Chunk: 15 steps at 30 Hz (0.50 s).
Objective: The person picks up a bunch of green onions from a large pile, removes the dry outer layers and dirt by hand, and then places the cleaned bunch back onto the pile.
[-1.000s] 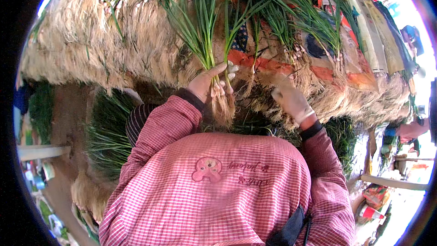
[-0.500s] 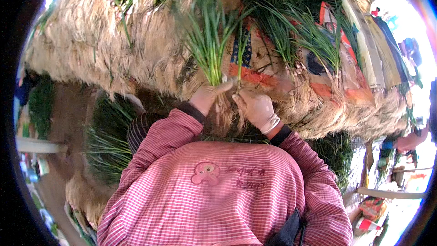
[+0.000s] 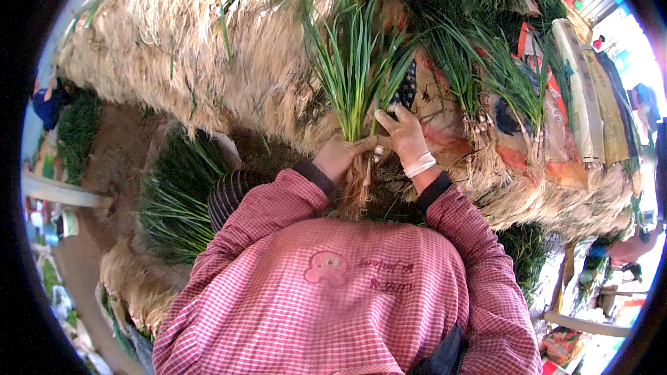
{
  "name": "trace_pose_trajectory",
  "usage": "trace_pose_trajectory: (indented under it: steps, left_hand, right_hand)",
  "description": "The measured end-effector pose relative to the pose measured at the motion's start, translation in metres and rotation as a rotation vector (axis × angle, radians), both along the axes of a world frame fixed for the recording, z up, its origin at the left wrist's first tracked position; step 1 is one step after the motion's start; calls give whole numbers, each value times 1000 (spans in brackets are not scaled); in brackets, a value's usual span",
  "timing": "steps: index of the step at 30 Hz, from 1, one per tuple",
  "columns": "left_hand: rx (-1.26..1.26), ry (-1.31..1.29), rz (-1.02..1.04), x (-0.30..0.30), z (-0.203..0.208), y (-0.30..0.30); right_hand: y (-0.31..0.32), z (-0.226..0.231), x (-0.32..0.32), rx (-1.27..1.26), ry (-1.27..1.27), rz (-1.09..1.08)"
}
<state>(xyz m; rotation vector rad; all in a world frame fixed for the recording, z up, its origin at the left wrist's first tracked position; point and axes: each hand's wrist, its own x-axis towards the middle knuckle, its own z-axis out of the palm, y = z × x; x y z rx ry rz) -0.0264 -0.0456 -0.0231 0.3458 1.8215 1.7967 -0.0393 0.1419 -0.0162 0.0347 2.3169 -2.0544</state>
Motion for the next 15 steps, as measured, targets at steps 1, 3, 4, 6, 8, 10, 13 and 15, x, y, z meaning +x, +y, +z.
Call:
trace_pose_trajectory:
  steps: [1,3,4,6,8,10,13,15]
  left_hand:
    - [175,-99,88,0,-25,4]
    - [342,-237,117,-3,-37,5]
    - [421,-306,139,-3,-43,5]
    - [494,-449,131,-2,-20,5]
    - [359,-444,96,9,26,0]
    - [225,-320,98,13,25,-15]
    - [547,-484,125,5,7,-8]
    - [626,-455,122,3,2,0]
  right_hand:
    - [-16,8,3,-155,-125,-25]
    - [-20,10,4,276,123,-39]
    - [-21,13,7,477,237,-57]
    - [4,-15,6,487,334,-15]
    - [43,-64,-6,-278,81,19]
    - [44,-40,16,-276,-51,4]
    - [74,-37,54,766,391,339]
    - [92,-56,79,1067,-13,664]
